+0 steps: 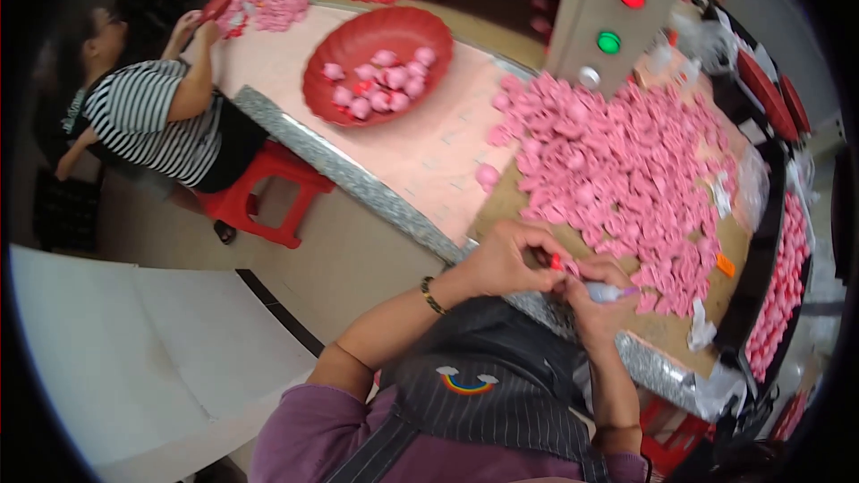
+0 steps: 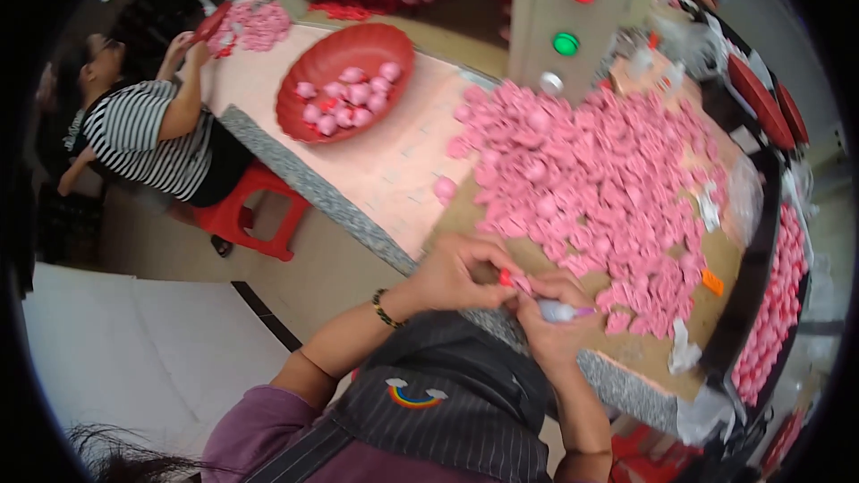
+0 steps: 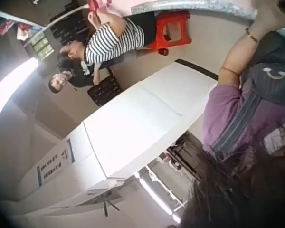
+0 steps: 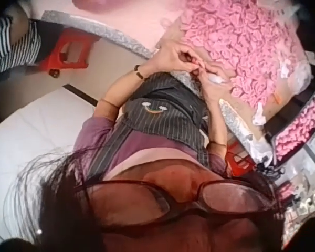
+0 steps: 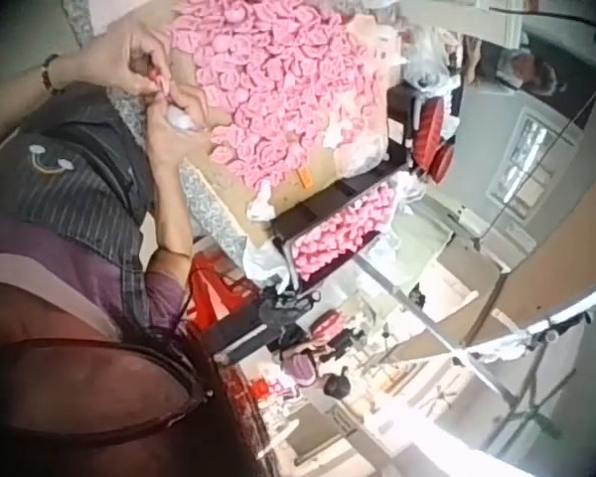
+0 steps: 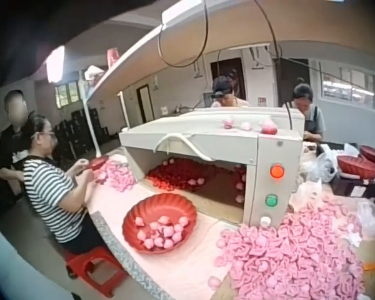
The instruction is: Apply glue to small pink components and assemble them into units before placing them on a production machine.
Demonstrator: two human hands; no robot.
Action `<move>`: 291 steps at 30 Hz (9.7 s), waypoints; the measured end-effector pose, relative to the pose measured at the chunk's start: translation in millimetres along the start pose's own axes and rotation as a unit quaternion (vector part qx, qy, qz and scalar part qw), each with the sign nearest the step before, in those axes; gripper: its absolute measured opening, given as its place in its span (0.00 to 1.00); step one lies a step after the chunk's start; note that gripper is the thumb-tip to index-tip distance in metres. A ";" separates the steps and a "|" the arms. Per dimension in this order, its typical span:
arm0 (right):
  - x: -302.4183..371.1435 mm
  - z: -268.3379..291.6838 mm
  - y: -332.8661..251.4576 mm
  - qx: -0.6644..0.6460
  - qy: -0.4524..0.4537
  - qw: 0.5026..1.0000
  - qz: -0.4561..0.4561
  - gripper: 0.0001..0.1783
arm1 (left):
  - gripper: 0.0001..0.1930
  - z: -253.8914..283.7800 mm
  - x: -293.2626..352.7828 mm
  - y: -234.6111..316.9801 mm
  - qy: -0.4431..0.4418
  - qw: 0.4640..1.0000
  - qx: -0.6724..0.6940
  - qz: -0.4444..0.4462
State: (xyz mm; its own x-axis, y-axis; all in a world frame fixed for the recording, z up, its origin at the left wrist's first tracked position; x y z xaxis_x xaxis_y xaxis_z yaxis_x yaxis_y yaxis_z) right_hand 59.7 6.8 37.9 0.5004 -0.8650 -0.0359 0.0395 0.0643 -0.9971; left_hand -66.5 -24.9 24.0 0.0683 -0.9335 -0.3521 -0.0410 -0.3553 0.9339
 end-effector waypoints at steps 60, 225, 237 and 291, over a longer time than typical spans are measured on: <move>37.5 162.5 -44.4 -0.345 0.181 0.908 -0.154 0.09 | 0.12 -6.5 54.9 -0.7 0.013 0.997 -0.039 0.064; -85.7 123.8 19.6 -0.174 0.153 0.972 -0.031 0.06 | 0.12 -105.7 -97.0 -50.0 -0.055 0.933 0.308 0.180; -83.7 119.0 19.5 -0.223 0.138 0.964 -0.052 0.05 | 0.14 -103.9 -98.4 -51.3 -0.044 0.933 0.315 0.166; -79.2 124.5 20.9 -0.233 0.133 0.960 -0.084 0.10 | 0.18 -96.8 -112.7 -34.0 -0.035 0.939 0.323 0.111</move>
State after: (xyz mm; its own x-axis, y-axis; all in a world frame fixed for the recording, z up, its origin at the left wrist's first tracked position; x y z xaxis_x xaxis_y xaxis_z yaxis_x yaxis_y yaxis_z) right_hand 128.6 138.6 28.2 0.2808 -0.9440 0.1735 -0.3224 -0.2630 -0.9093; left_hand 23.7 97.1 38.0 -0.0783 -0.9811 -0.1771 -0.6450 -0.0856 0.7593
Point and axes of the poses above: each hand's wrist, its own x-axis away from the middle knuckle, its own z-axis out of the back of the hand, y = z × x, the point moved 10 cm from there along -x, towards the middle knuckle, and after that the axes turned 10 degrees about -z, right-handed, at the moved point
